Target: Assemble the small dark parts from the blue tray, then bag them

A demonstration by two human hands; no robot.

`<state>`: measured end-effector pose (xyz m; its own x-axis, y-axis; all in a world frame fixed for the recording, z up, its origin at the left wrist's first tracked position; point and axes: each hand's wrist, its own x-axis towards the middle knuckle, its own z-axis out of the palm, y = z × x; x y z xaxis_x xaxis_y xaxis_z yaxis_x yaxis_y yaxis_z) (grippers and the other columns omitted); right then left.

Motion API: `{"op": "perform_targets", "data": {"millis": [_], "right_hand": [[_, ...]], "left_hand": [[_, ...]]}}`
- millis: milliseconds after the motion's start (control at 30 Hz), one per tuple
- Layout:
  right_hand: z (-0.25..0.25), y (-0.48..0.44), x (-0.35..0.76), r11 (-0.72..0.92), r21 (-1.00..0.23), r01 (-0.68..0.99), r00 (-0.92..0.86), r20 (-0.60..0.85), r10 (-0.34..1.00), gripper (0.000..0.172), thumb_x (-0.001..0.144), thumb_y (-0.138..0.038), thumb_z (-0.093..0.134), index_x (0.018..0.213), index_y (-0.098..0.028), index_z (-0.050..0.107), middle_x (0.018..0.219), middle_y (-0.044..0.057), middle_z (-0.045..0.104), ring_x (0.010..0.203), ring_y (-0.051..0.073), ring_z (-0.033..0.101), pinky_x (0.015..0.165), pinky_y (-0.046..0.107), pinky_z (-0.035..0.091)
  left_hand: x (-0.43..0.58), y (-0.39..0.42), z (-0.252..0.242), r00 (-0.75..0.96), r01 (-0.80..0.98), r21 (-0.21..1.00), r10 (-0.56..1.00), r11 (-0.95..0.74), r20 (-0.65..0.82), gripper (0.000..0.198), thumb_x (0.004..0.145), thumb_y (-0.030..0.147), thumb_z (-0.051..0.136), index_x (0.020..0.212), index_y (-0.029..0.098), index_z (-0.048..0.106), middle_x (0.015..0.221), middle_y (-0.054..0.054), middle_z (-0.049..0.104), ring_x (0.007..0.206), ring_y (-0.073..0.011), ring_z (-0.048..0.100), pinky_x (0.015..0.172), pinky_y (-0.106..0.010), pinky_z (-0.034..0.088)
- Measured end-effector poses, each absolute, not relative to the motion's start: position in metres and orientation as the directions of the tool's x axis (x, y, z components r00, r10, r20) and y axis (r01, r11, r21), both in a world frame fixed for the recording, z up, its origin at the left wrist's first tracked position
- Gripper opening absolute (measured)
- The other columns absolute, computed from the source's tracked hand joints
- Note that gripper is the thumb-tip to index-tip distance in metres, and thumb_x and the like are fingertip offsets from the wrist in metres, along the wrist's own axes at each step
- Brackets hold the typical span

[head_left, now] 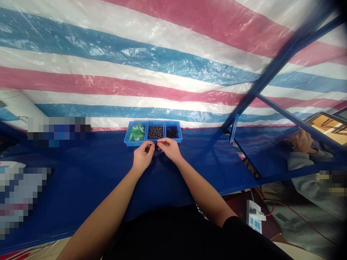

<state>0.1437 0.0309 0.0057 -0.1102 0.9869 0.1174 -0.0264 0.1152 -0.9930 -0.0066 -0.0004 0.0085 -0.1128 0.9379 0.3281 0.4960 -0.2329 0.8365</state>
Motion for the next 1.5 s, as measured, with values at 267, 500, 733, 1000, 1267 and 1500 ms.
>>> {"op": "perform_targets", "data": {"millis": [267,500,733,1000,1267,1500], "right_hand": [[0.0026,0.0286,0.1420,0.188,-0.979,0.080,-0.169,0.172,0.970,0.025,0.078,-0.035,0.065,0.097,-0.018,0.070,0.086,0.004,0.072,0.070,0.014,0.068,0.069,0.027,0.057],[0.0025,0.0263,0.1423,0.302,-0.938,0.172,-0.134,0.281,0.950,0.020,0.081,-0.030,0.062,0.096,-0.020,0.072,0.089,0.003,0.073,0.077,0.015,0.068,0.077,0.028,0.056],[-0.0006,0.0297,0.1436,0.283,-0.944,0.170,-0.128,0.264,0.956,0.019,0.082,-0.032,0.062,0.092,-0.020,0.072,0.087,0.003,0.074,0.075,0.016,0.069,0.074,0.028,0.056],[0.0012,0.0280,0.1432,0.302,-0.943,0.137,-0.146,0.283,0.948,0.020,0.081,-0.030,0.063,0.095,-0.019,0.072,0.084,0.003,0.073,0.072,0.015,0.068,0.072,0.028,0.056],[-0.0009,0.0301,0.1450,0.323,-0.934,0.155,-0.142,0.303,0.942,0.018,0.081,-0.030,0.062,0.091,-0.019,0.072,0.085,0.004,0.073,0.075,0.016,0.068,0.072,0.028,0.056],[0.0003,0.0282,0.1430,0.324,-0.938,0.126,-0.128,0.309,0.943,0.020,0.080,-0.032,0.064,0.094,-0.019,0.072,0.086,0.004,0.073,0.073,0.016,0.067,0.071,0.028,0.056]], "left_hand": [[-0.0090,0.0000,0.0089,-0.089,0.520,0.823,0.944,-0.228,0.317,0.025,0.088,0.043,0.050,0.087,0.022,0.063,0.064,0.002,0.060,0.055,-0.0123,0.054,0.057,-0.023,0.042],[-0.0087,-0.0004,0.0101,-0.086,0.527,0.822,0.948,-0.217,0.306,0.026,0.087,0.044,0.053,0.086,0.021,0.064,0.065,0.002,0.063,0.056,-0.0126,0.056,0.058,-0.023,0.043],[-0.0093,-0.0004,0.0093,-0.097,0.511,0.833,0.949,-0.212,0.301,0.031,0.086,0.045,0.054,0.102,0.022,0.065,0.070,0.002,0.065,0.058,-0.0126,0.058,0.059,-0.023,0.045],[-0.0098,0.0024,0.0052,-0.116,0.528,0.830,0.952,-0.183,0.283,0.029,0.088,0.046,0.051,0.091,0.020,0.064,0.069,0.001,0.065,0.057,-0.0126,0.058,0.059,-0.023,0.044],[-0.0076,0.0000,0.0069,-0.091,0.495,0.836,0.943,-0.236,0.320,0.029,0.087,0.045,0.054,0.100,0.021,0.063,0.067,0.002,0.064,0.056,-0.0119,0.057,0.058,-0.023,0.044],[-0.0083,0.0015,0.0056,-0.074,0.511,0.825,0.945,-0.239,0.320,0.029,0.090,0.045,0.050,0.096,0.020,0.063,0.065,0.002,0.063,0.057,-0.0131,0.059,0.059,-0.024,0.044]]}}
